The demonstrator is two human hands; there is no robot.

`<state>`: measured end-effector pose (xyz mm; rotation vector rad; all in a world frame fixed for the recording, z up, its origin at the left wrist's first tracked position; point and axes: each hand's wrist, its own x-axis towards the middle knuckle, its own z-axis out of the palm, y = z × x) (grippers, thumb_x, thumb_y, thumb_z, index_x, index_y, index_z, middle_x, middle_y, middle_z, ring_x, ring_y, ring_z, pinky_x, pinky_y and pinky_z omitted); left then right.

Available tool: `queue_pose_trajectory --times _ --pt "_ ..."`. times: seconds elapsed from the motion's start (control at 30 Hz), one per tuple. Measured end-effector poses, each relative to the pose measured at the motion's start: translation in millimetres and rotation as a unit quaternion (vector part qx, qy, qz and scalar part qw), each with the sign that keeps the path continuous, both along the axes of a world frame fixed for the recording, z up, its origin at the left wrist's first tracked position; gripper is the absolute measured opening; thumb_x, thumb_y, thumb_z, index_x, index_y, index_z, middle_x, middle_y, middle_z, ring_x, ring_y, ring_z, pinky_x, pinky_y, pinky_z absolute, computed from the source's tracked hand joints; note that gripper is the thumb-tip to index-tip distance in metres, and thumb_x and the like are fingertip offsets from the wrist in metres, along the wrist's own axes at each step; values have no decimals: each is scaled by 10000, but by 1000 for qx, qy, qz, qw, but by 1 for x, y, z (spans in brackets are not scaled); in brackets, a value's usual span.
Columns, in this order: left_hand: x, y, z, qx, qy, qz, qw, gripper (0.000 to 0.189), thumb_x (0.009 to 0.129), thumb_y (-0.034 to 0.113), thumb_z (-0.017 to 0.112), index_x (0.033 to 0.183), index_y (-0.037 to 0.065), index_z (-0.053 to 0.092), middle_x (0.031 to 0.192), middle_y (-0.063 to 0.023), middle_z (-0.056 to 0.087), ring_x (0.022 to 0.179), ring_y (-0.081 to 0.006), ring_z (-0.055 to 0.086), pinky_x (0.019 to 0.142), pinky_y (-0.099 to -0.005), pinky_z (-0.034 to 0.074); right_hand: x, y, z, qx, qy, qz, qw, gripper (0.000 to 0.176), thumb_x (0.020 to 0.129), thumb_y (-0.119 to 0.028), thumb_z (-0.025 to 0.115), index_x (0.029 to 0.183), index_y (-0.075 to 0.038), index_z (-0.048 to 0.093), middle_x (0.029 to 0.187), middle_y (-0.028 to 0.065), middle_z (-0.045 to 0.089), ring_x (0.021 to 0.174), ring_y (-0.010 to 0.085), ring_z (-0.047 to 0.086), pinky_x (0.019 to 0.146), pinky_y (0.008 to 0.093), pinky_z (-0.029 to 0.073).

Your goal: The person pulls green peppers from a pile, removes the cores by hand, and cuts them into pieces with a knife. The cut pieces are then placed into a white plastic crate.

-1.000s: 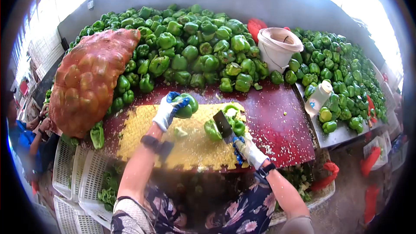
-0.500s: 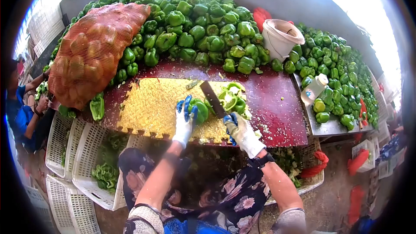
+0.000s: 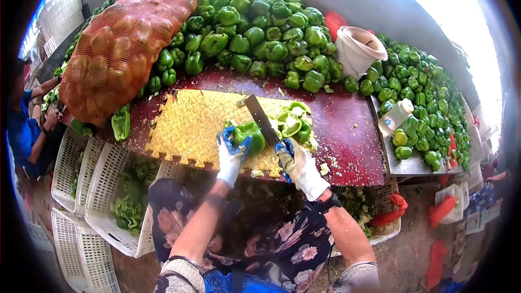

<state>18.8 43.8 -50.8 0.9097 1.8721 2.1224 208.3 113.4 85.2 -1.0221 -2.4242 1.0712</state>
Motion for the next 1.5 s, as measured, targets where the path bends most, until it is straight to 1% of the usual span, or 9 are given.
queue_pose_trajectory --times 0.47,0.57,0.63,0.73,0.83,0.9,0.93,1.1,1.5 --pt "-12 3 0 -44 7 -1 999 436 813 127 827 1121 61 526 1023 -48 598 894 -121 576 812 -288 514 -26 -3 -50 191 -157 148 957 459 1013 -236 425 1293 120 497 1179 317 610 1037 388 636 919 425 510" --pt "-25 21 -15 -3 48 -46 998 437 801 144 838 1105 61 535 989 -38 603 856 -117 575 789 -288 513 -29 -3 3 -138 -158 26 977 382 1026 -331 428 1058 25 564 920 264 656 857 370 653 749 478 504" --pt "-17 30 1 -90 82 -40 992 523 760 220 872 1120 34 541 995 -65 608 874 -157 592 803 -312 518 -15 33 -56 38 -70 51 996 379 1019 -351 429 1059 1 562 841 225 652 751 339 643 667 468 497" --pt "-13 59 16 -73 166 -87 980 573 756 236 875 1184 33 553 1069 -85 606 907 -157 587 776 -313 520 5 70 -72 -62 -28 19 998 377 1009 -380 467 1052 -20 571 836 126 625 712 244 600 636 400 479" --pt "-34 85 52 -129 -43 -291 947 404 827 226 821 1128 47 618 1011 -62 638 873 -130 589 751 -273 515 7 79 -47 -274 52 -33 960 337 1028 -357 473 987 -44 589 720 -4 539 613 101 478 533 306 417" --pt "-47 113 80 -137 80 -190 969 410 808 241 833 1108 40 638 1023 -83 641 899 -176 597 798 -315 519 10 89 -45 -219 7 -6 976 351 1030 -365 466 1009 -38 591 711 -7 526 605 107 473 529 310 421" --pt "-66 136 75 -123 180 -128 967 469 800 262 828 1161 45 621 1121 -126 619 1002 -233 587 885 -356 496 19 107 -85 96 70 138 983 354 1032 -367 456 1026 -38 586 704 -5 518 604 114 480 532 320 431" --pt "-127 253 98 -218 405 41 887 892 766 435 791 1494 135 370 1558 -218 302 1428 -389 303 1182 -449 271 10 104 -54 -225 -110 2 968 282 1003 -259 491 1120 -13 563 716 55 588 595 196 571 544 355 490" --pt "-161 372 100 -329 317 10 889 975 693 360 869 1474 100 346 1413 -275 415 1254 -428 502 1041 -452 454 10 107 -63 -293 -89 -9 952 375 984 -313 513 1211 -14 505 661 49 565 498 143 521 427 316 442"
